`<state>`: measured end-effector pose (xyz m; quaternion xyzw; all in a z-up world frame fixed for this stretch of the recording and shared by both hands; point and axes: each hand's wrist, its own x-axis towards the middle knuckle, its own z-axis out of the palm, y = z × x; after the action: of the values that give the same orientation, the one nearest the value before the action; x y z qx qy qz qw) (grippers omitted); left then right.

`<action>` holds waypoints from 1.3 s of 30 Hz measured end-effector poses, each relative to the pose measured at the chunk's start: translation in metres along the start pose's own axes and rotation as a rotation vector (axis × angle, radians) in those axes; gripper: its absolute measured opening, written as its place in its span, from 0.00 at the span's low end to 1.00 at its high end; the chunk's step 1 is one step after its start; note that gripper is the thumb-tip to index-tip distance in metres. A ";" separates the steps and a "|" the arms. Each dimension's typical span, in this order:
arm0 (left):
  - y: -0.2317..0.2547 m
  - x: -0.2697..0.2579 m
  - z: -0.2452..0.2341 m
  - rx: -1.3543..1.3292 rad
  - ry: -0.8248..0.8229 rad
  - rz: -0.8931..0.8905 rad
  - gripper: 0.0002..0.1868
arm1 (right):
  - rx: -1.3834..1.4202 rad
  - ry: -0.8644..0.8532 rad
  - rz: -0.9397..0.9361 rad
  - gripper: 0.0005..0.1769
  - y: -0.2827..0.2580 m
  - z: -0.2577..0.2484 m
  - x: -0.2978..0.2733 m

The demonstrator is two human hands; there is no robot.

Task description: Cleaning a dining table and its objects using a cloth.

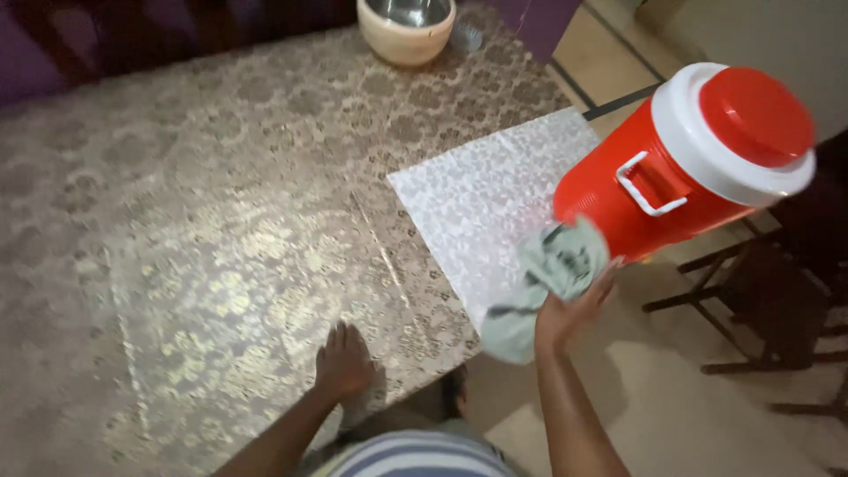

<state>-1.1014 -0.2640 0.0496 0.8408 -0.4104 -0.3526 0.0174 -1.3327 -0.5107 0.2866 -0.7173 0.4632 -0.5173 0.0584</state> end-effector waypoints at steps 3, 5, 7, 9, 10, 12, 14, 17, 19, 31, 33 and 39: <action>0.042 0.020 0.000 0.004 0.157 -0.050 0.50 | -0.071 0.032 -0.088 0.44 0.087 0.043 0.032; 0.077 0.027 -0.005 0.016 0.088 -0.081 0.55 | -0.147 -0.168 -0.087 0.46 0.132 0.058 0.039; 0.105 0.050 0.004 0.036 0.024 -0.093 0.60 | -0.232 -0.350 -0.084 0.48 0.174 0.068 0.046; 0.114 0.075 0.034 0.126 0.331 -0.043 0.57 | -0.459 -0.840 -0.059 0.54 0.207 0.081 0.044; 0.132 0.070 0.018 0.119 0.314 -0.064 0.57 | -0.456 -0.867 -0.065 0.54 0.222 0.084 0.043; 0.161 0.063 -0.021 0.092 0.020 -0.218 0.78 | -0.598 -1.212 -0.051 0.58 0.247 0.093 0.037; 0.173 0.062 -0.039 -0.011 -0.059 -0.259 0.86 | -0.590 -1.184 -0.101 0.57 0.245 0.096 0.037; 0.187 0.070 -0.054 -0.159 -0.191 -0.338 0.96 | -0.243 -1.059 0.547 0.46 0.206 0.100 0.032; 0.187 0.079 -0.053 -0.212 -0.250 -0.404 0.99 | 0.124 -0.892 1.205 0.42 0.199 0.109 -0.001; 0.199 0.113 -0.046 -0.417 -0.224 -0.640 1.01 | -0.073 -1.180 -0.779 0.40 0.201 0.251 0.012; 0.206 0.107 -0.058 -0.414 -0.204 -0.646 1.00 | -0.369 -1.167 -0.393 0.39 0.247 0.296 0.050; 0.202 0.114 -0.040 -0.390 -0.177 -0.645 0.98 | -0.630 -0.726 0.038 0.37 0.297 0.357 0.124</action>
<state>-1.1664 -0.4879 0.0783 0.8739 -0.0501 -0.4826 0.0299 -1.2237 -0.9094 0.0407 -0.8258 0.5600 -0.0666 0.0055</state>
